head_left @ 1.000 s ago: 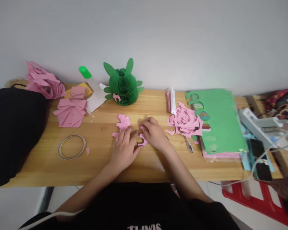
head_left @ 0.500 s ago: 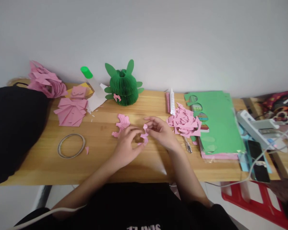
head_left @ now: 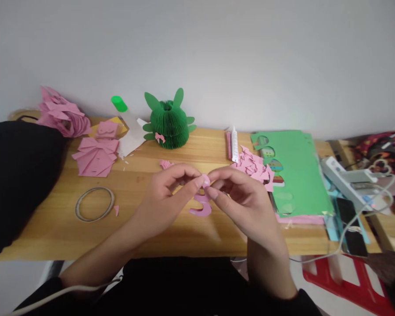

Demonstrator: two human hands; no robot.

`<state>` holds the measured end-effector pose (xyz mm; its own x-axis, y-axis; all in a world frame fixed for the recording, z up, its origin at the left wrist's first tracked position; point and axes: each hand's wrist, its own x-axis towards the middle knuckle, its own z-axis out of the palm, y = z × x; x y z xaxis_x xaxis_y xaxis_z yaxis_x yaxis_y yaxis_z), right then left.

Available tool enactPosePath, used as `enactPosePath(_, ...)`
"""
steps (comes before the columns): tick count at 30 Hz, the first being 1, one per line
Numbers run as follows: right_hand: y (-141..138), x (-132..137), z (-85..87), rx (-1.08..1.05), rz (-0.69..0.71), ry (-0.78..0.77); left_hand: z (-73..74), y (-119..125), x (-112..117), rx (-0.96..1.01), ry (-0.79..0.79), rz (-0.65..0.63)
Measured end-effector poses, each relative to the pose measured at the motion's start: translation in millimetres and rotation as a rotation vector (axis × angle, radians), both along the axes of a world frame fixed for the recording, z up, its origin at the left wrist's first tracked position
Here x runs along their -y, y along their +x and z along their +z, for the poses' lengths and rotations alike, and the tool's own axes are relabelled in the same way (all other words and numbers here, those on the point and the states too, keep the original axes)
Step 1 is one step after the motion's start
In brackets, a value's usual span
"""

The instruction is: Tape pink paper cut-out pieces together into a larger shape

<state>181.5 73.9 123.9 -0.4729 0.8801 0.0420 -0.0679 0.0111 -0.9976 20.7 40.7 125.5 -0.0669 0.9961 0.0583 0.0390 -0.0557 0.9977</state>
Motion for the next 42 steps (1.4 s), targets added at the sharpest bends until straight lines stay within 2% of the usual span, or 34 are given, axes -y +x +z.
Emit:
enactPosePath(6,-1,5,1.9,-0.066,-0.056,-0.019,8.1,2,4,-0.033,0.025,0.049)
enactPosePath(11,-2,12,5.9,-0.041,-0.138,0.038,5.8,4,8,-0.100,0.091,0.104)
enactPosePath(15,-5,16,7.0,0.014,-0.235,0.111,2.8,6,11,-0.275,0.243,0.235)
enactPosePath(19,-6,18,7.0,0.093,-0.259,0.200,5.0,7,12,-0.402,0.360,0.271)
enactPosePath(22,-6,19,8.4,0.128,-0.267,0.270,8.9,7,14,-0.568,0.427,0.300)
enactPosePath(27,-6,22,12.1,0.196,-0.311,0.392,13.9,7,18,-0.773,0.497,0.283)
enactPosePath(31,-6,25,13.9,0.228,-0.334,0.494,16.0,7,18,-0.811,0.544,0.274)
enactPosePath(42,-5,30,19.4,0.274,-0.339,0.639,20.4,-1,21,-0.915,0.611,0.152)
